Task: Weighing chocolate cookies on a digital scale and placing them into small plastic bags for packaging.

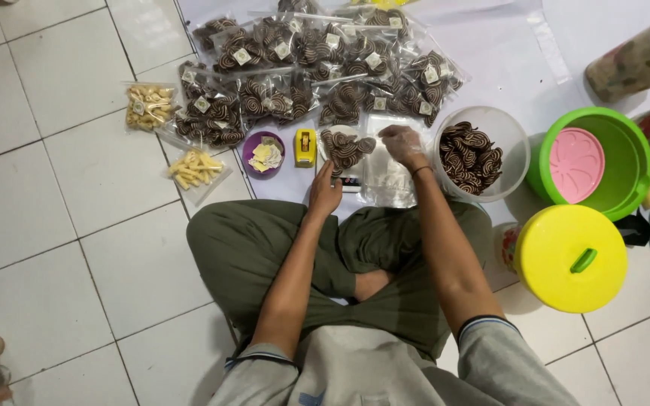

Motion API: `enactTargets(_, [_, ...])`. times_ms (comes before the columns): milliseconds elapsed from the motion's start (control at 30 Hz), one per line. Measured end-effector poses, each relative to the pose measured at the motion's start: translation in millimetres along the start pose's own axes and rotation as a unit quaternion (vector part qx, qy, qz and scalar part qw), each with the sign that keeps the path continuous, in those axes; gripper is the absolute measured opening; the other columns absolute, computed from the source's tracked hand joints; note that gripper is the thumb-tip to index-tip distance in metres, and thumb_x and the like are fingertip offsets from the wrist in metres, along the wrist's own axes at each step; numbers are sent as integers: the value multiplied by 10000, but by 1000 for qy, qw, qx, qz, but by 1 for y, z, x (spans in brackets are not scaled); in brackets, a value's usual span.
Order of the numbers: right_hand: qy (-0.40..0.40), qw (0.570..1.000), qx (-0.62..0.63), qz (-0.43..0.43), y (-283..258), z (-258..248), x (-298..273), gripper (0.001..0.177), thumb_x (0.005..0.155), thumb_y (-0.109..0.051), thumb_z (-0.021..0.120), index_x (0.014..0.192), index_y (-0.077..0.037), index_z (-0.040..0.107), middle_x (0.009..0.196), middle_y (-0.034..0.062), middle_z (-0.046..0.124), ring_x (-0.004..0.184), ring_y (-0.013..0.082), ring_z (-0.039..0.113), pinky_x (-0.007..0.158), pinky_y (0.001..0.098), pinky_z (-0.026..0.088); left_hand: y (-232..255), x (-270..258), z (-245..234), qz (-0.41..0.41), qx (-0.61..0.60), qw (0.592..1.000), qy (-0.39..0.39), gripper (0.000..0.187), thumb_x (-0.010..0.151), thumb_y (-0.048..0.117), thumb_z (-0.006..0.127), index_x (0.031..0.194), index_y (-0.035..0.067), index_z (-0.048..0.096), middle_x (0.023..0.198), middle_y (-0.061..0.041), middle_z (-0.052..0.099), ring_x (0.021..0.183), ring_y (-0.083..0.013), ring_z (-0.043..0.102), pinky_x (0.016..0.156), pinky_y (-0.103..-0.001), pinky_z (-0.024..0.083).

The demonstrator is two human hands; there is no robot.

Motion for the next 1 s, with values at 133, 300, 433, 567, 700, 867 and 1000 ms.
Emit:
enactTargets(133, [132, 991, -8, -8, 17, -8, -1, 181, 877, -256, 646, 957, -343, 782, 946, -24, 749, 992, 242, 714, 894, 411, 593, 6, -3, -7, 4, -10, 999, 49, 535, 988, 117, 534, 1513, 27, 488, 1600, -188, 394, 1464, -371, 406, 1214, -493, 323])
enactTargets(300, [268, 924, 148, -229, -84, -78, -124, 277, 944, 69, 550, 1048, -104, 741, 1039, 145, 733, 1055, 341, 690, 818, 435, 601, 19, -25, -67, 130, -231, 926, 270, 411, 957, -103, 419, 1205, 56, 706, 1201, -182, 649, 1042, -349, 711, 915, -430, 552])
enactTargets(433, [277, 909, 143, -277, -103, -106, -162, 243, 950, 130, 572, 1029, -47, 718, 1011, 165, 729, 1020, 330, 700, 819, 413, 621, 3, -26, -97, 141, -240, 912, 300, 400, 968, -58, 433, 1195, 101, 720, 1163, -161, 668, 979, -318, 735, 867, -384, 587])
enactTargets(567, [292, 895, 133, -309, -105, -133, -181, 232, 922, 112, 619, 1013, -55, 751, 1000, 166, 751, 964, 339, 728, 745, 403, 617, 6, -28, -117, 131, -276, 909, 283, 404, 951, -56, 437, 1236, 77, 691, 1190, -116, 673, 1021, -235, 722, 913, -345, 552])
enactTargets(700, [277, 891, 161, -322, -114, -150, -202, 217, 950, 124, 625, 1041, -25, 753, 987, 186, 742, 952, 338, 734, 797, 429, 600, 6, -34, -127, 134, -275, 907, 291, 406, 938, -39, 447, 1226, 89, 704, 1155, -117, 697, 1007, -217, 738, 887, -335, 559])
enactTargets(867, [299, 905, 108, -283, -114, -152, -205, 190, 909, 65, 684, 1010, -65, 778, 937, 167, 756, 911, 362, 738, 786, 463, 588, 13, -45, -123, 137, -273, 906, 294, 394, 939, -29, 462, 1222, 84, 713, 1144, -135, 711, 989, -244, 749, 893, -361, 571])
enactTargets(1000, [353, 904, 72, -231, -95, -182, -214, 161, 920, 2, 678, 998, -93, 782, 894, 161, 755, 909, 394, 729, 780, 478, 574, 20, -48, -111, 148, -266, 915, 263, 355, 975, -4, 481, 1207, 107, 726, 1118, -126, 724, 963, -237, 759, 860, -334, 584])
Point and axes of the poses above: each hand's wrist, its own x-axis towards the middle knuckle, its own z-axis out of the palm, y = z × x, the point moved 9 cm from there along x, towards the middle knuckle
